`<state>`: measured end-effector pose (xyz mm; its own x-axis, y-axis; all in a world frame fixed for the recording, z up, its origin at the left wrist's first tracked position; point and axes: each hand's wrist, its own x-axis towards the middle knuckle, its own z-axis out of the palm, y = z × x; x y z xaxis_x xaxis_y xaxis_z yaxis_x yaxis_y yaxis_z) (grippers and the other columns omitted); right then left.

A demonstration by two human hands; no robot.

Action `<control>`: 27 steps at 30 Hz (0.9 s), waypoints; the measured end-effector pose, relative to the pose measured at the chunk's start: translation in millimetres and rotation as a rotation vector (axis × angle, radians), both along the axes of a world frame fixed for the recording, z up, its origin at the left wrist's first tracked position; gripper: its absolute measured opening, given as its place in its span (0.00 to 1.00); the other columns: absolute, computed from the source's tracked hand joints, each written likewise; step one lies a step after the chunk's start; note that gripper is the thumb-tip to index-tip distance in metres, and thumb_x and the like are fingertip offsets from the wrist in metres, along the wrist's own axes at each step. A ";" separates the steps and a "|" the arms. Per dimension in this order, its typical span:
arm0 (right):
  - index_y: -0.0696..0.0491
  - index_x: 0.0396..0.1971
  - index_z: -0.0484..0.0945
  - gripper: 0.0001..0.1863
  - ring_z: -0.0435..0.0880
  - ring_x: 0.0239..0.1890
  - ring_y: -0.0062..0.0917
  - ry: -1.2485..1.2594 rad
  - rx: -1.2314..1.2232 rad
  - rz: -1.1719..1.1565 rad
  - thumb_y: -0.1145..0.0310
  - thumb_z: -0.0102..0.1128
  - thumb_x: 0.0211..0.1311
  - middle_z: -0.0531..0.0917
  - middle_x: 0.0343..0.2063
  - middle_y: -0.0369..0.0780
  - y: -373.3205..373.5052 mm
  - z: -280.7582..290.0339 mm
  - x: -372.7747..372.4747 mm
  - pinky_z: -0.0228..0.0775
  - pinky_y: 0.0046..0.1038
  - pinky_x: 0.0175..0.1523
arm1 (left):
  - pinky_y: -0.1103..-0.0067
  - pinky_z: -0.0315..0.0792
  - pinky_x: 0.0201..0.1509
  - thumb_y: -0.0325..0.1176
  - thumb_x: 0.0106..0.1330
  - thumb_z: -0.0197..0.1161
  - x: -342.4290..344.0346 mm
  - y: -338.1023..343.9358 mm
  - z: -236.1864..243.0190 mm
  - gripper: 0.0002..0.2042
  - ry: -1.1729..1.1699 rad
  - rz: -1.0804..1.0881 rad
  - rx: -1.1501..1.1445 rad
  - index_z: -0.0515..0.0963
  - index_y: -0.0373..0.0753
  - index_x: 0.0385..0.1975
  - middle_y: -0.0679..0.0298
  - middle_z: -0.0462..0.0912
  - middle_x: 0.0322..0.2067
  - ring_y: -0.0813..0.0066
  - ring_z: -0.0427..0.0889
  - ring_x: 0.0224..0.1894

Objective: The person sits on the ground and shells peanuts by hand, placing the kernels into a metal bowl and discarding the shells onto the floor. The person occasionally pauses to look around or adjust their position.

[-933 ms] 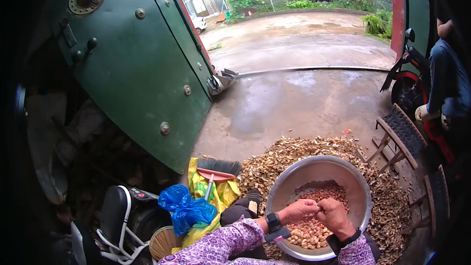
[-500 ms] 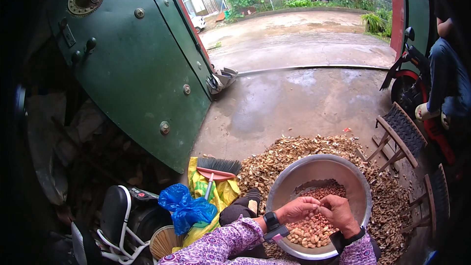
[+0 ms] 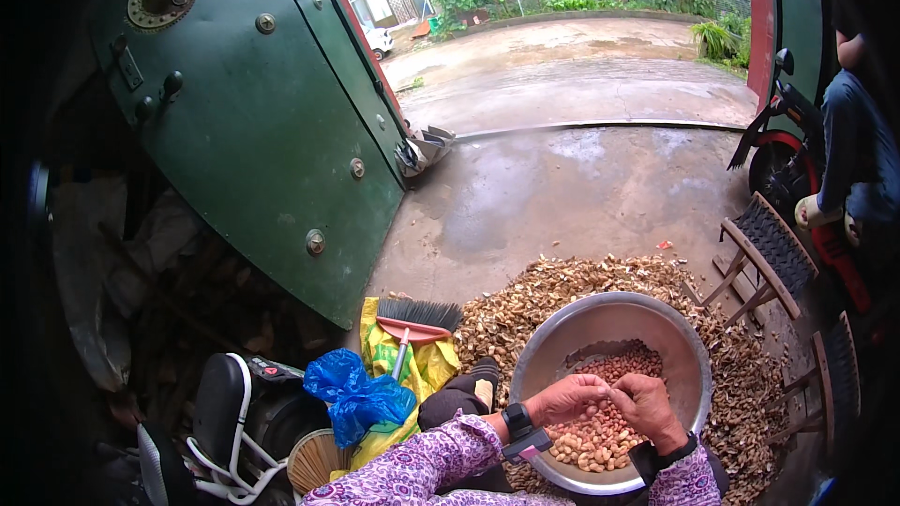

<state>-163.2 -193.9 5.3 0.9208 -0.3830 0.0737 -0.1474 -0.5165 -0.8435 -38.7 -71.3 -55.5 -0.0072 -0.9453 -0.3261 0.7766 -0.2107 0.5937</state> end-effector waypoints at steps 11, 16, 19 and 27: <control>0.57 0.17 0.74 0.04 0.76 0.20 0.33 0.031 -0.072 0.014 0.73 0.57 0.45 0.75 0.15 0.44 -0.4 -4.8 -1.4 0.66 0.29 0.26 | 0.88 0.68 0.22 0.31 0.60 0.54 -1.5 -0.1 -8.7 0.05 0.053 -0.061 0.006 0.71 0.38 0.32 0.67 0.75 0.23 0.84 0.73 0.20; 0.58 0.17 0.74 0.04 0.75 0.16 0.28 0.006 -0.144 0.059 0.73 0.58 0.43 0.74 0.13 0.44 1.1 -3.4 -2.1 0.65 0.26 0.23 | 0.88 0.67 0.22 0.29 0.58 0.55 -4.0 -0.1 -7.3 0.04 -0.046 -0.076 -0.027 0.71 0.36 0.31 0.67 0.74 0.24 0.83 0.72 0.21; 0.57 0.16 0.75 0.05 0.75 0.17 0.31 0.025 -0.217 0.112 0.72 0.58 0.42 0.74 0.14 0.44 2.7 -1.4 -2.1 0.65 0.27 0.23 | 0.88 0.65 0.21 0.28 0.57 0.55 -3.7 0.4 -3.6 0.04 -0.202 -0.107 -0.007 0.72 0.36 0.29 0.68 0.74 0.21 0.84 0.71 0.19; 0.56 0.16 0.75 0.04 0.77 0.18 0.32 0.059 -0.248 0.187 0.72 0.58 0.41 0.75 0.14 0.44 -1.4 -12.9 -6.1 0.66 0.28 0.23 | 0.89 0.63 0.19 0.29 0.54 0.56 -5.1 1.6 1.7 0.03 -0.464 -0.223 -0.033 0.73 0.37 0.26 0.71 0.72 0.17 0.87 0.69 0.17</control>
<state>-169.3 -195.2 -7.7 0.9791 -0.1832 0.0881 -0.0750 -0.7285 -0.6809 -43.8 -69.7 -53.7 -0.0712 -0.9471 -0.3128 0.3683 -0.3164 0.8742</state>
